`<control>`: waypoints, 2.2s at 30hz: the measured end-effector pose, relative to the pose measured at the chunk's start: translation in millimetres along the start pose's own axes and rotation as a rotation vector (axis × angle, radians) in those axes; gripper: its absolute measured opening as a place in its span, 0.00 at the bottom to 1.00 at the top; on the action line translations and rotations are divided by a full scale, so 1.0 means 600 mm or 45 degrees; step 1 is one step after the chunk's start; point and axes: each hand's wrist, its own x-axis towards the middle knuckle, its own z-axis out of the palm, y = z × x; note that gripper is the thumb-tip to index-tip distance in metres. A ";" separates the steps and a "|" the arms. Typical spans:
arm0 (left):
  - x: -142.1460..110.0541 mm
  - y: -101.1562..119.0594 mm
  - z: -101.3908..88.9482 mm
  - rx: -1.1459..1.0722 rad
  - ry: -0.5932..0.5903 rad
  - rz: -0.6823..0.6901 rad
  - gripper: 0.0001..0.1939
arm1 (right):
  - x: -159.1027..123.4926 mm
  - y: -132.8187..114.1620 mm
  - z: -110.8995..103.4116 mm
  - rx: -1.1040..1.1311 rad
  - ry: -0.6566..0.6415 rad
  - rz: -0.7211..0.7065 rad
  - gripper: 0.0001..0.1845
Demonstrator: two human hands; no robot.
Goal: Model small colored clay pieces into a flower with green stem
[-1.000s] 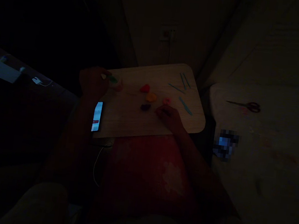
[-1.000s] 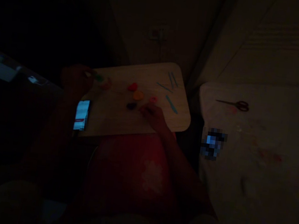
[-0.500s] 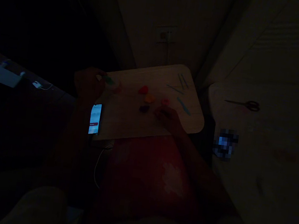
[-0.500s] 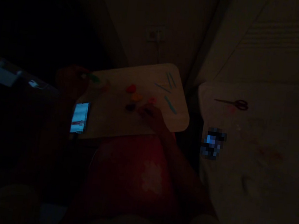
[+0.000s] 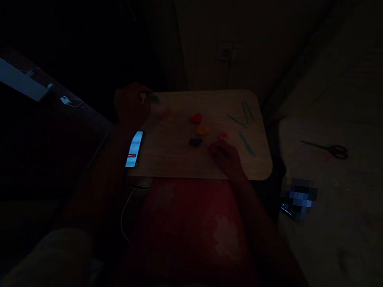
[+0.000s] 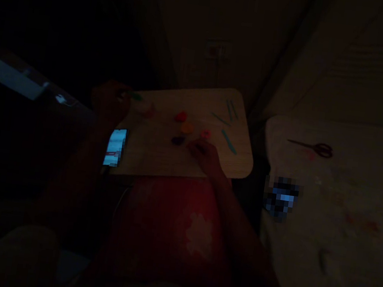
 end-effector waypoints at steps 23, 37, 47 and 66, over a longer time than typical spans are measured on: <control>-0.068 0.059 0.051 -1.018 0.181 -0.244 0.12 | 0.000 0.005 0.002 0.000 0.004 0.003 0.15; -0.276 0.196 0.180 -1.566 -0.368 -0.686 0.18 | 0.005 0.019 0.005 0.080 0.212 -0.079 0.19; -0.278 0.182 0.188 -1.583 -0.334 -0.552 0.16 | 0.004 0.025 0.003 0.081 0.181 -0.033 0.19; -0.267 0.181 0.169 -1.399 -0.374 -0.471 0.17 | 0.002 0.019 -0.003 -0.066 0.082 -0.086 0.10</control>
